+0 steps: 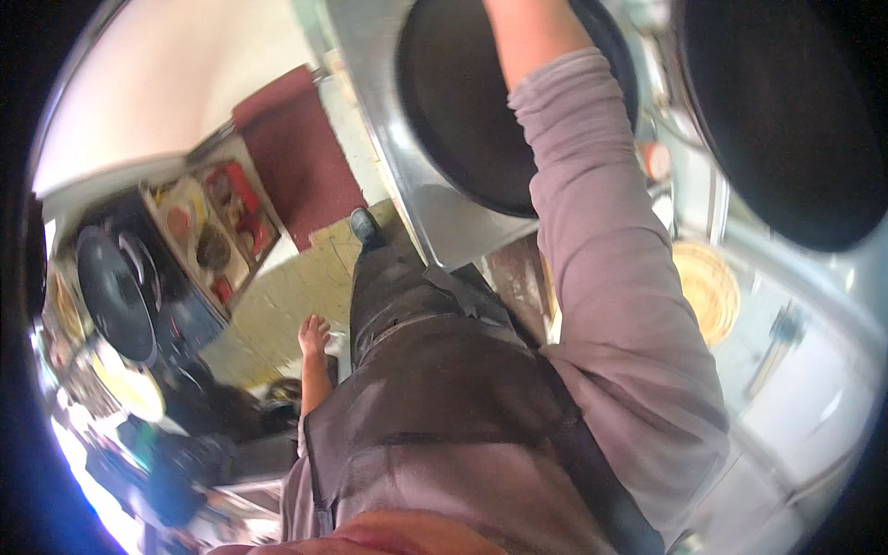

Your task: The person rolls a ball of dough into a large thin circle using a rolling pin on a floured wooden board. They then place the flattened dough onto a hot griddle to cook. The person also wipes the griddle surface with a cloth.

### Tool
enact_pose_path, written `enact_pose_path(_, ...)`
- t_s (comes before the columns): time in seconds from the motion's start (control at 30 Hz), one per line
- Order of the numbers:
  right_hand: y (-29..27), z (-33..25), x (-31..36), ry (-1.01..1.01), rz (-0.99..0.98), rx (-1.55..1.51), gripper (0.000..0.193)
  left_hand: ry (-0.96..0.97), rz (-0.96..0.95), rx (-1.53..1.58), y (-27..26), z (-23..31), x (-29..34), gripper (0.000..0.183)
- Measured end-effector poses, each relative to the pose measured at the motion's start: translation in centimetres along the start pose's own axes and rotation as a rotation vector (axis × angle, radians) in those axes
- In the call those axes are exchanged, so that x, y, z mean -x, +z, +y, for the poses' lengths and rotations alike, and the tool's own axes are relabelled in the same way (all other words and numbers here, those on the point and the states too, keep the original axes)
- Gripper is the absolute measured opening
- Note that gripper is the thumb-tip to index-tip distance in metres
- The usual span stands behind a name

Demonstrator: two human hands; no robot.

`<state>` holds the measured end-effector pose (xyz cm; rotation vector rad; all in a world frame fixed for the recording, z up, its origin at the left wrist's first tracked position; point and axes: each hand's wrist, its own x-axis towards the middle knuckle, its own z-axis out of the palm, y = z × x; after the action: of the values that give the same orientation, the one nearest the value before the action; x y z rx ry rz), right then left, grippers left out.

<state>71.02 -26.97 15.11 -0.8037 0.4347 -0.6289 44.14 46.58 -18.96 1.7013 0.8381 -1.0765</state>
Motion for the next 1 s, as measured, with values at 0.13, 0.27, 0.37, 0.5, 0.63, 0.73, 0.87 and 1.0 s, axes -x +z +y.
enact_pose_path(0.13,-2.5,2.4,10.5,-0.038,0.01,0.426,0.028,-0.254,-0.014,-0.119,-3.0,3.1,-6.2,0.037)
enact_pose_path(0.27,-12.3,5.4,25.7,0.085,-0.125,0.537,0.052,-0.149,-0.179,-0.223,-3.3,6.2,-9.0,0.058)
enact_pose_path(0.37,-22.8,1.9,32.5,-0.055,0.376,0.632,0.053,-0.152,-0.186,-0.086,-2.5,7.0,-7.8,0.049)
enact_pose_path(0.5,-31.6,-2.4,31.1,-0.01,0.888,1.751,0.047,0.029,-0.258,-0.383,-1.3,6.5,-3.8,0.044)
enact_pose_path(0.63,-25.7,2.2,19.8,0.154,0.762,1.563,0.032,-0.119,-0.147,-0.194,-0.1,7.4,-0.9,0.04)
enact_pose_path(0.73,-17.2,8.2,17.3,-0.066,-0.038,1.656,0.034,-0.105,-0.127,-0.247,1.3,9.3,-1.0,0.036)
enact_pose_path(0.87,-20.0,9.0,29.2,-0.315,0.006,1.898,0.034,-0.053,-0.158,-0.317,2.8,11.0,-2.6,0.035)
enact_pose_path(1.0,-36.9,2.0,31.6,-0.04,0.981,1.93,0.044,-0.17,-0.28,-0.313,2.0,9.1,-2.6,0.029)
